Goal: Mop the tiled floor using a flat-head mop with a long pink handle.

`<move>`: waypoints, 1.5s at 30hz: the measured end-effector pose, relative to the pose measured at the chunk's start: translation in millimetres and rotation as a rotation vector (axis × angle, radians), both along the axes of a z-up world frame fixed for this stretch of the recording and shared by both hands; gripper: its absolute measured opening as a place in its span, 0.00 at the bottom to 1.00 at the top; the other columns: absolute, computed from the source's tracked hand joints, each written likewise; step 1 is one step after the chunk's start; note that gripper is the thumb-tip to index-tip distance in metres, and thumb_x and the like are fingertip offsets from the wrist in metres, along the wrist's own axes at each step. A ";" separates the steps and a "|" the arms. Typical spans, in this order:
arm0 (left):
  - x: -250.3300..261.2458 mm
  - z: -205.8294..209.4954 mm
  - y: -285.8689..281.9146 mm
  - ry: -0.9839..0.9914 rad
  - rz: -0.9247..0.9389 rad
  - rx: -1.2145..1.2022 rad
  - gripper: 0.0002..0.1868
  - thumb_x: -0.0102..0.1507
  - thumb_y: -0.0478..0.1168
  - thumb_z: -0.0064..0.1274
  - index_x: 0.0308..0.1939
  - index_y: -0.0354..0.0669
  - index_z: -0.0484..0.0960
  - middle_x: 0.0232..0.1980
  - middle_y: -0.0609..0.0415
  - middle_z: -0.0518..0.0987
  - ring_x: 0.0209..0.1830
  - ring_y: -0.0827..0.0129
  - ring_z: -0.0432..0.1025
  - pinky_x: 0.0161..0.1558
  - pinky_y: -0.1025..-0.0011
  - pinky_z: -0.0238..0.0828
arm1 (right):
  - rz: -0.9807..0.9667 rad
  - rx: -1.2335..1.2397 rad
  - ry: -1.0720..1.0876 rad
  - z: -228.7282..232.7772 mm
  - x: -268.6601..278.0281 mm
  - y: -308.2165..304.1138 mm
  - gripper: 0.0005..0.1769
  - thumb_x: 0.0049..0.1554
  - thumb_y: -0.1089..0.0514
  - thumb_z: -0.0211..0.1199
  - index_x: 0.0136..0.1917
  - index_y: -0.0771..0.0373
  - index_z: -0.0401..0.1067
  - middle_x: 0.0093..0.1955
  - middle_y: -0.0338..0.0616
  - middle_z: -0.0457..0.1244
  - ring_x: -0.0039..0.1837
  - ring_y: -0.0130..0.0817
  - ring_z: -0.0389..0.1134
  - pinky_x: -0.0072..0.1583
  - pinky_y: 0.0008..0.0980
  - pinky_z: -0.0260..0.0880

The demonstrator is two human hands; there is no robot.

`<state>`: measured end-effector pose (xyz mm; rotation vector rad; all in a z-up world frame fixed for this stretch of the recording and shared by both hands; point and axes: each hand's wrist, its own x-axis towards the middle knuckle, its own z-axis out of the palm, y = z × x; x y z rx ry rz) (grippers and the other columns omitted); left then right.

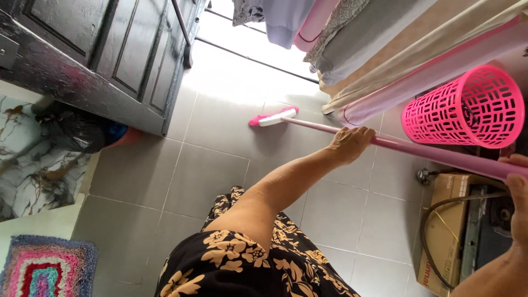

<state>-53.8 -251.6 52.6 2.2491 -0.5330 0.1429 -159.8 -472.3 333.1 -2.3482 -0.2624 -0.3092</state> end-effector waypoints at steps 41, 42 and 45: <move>54.6 -75.2 150.2 0.152 0.225 0.342 0.14 0.68 0.36 0.49 0.57 0.39 0.75 0.59 0.48 0.79 0.57 0.57 0.76 0.55 0.63 0.78 | 0.162 0.514 -0.216 -135.6 10.3 144.9 0.24 0.68 0.71 0.68 0.67 0.65 0.55 0.61 0.63 0.65 0.66 0.48 0.73 0.68 0.39 0.79; 52.2 -73.7 140.1 0.152 0.173 0.364 0.13 0.69 0.37 0.48 0.56 0.38 0.75 0.58 0.47 0.79 0.56 0.57 0.77 0.54 0.63 0.79 | 0.135 0.483 -0.221 -133.0 5.4 131.9 0.24 0.69 0.71 0.68 0.67 0.66 0.55 0.61 0.64 0.66 0.65 0.49 0.73 0.67 0.39 0.79; 41.9 -67.3 105.5 0.100 0.117 0.324 0.11 0.70 0.39 0.48 0.54 0.38 0.74 0.56 0.46 0.80 0.54 0.56 0.77 0.52 0.61 0.80 | 0.086 0.413 -0.230 -113.6 -9.7 98.7 0.23 0.70 0.73 0.68 0.66 0.67 0.56 0.61 0.67 0.67 0.64 0.49 0.72 0.68 0.40 0.78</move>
